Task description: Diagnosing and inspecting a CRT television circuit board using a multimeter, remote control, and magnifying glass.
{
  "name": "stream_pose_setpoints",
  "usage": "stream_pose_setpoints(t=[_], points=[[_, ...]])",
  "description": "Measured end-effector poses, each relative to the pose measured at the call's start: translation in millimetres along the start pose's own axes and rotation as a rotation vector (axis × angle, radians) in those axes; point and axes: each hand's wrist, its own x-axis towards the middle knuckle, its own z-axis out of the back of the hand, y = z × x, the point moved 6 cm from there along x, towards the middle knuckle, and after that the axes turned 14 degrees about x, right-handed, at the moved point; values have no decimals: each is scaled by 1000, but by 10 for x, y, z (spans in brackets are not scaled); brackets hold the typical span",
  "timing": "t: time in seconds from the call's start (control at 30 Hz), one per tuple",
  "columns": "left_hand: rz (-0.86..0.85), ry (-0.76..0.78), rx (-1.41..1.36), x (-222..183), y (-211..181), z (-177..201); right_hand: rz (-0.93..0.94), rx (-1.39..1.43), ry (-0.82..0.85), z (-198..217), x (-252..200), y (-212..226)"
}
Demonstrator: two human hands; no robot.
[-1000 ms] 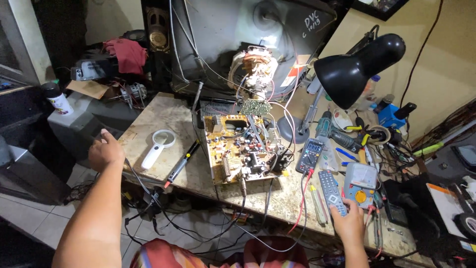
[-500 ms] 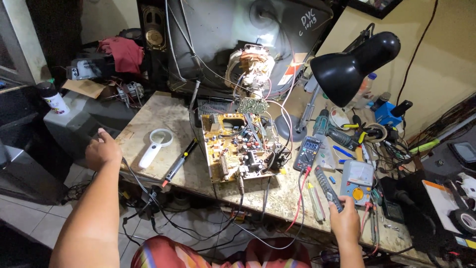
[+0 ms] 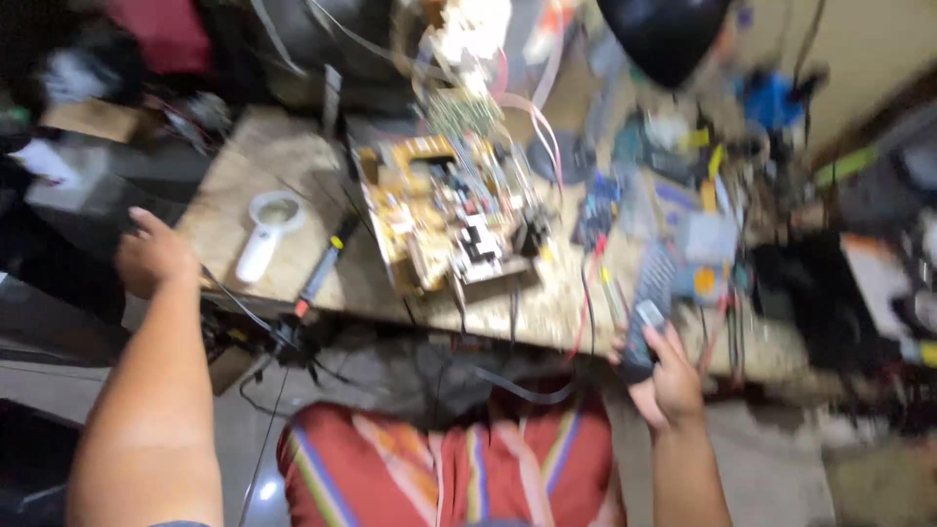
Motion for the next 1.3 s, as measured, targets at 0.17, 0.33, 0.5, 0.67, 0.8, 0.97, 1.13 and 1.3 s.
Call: stream_pose_setpoints(t=[0.17, 0.33, 0.5, 0.67, 0.8, 0.97, 1.13, 1.3], points=[[-38, -66, -63, 151, 126, -216, -100, 159, 147, -656, -471, -116], [-94, -148, -79, 183, 113, -176, -86, 159, 171, -890, -581, -135], [-47, -92, -145, 72, 53, -2, -93, 78, 246, -1005, -676, -167], [-28, -60, -89, 94, 99, -167, -174, -15, 182, -1193, -964, -315], [-6, 19, -2, -24, 3, 33, -552, -7, 55, -1386, -1467, -888], [-30, -6, -21, -140, -93, 232, -764, -548, 472, -1234, -1426, -2143], [-8, 34, -70, -220, -142, 356, -1013, 153, 383, -2254, -1519, -2398], [23, 72, -60, -240, -171, 401, -924, 255, 145, -2741, -1317, -2444]])
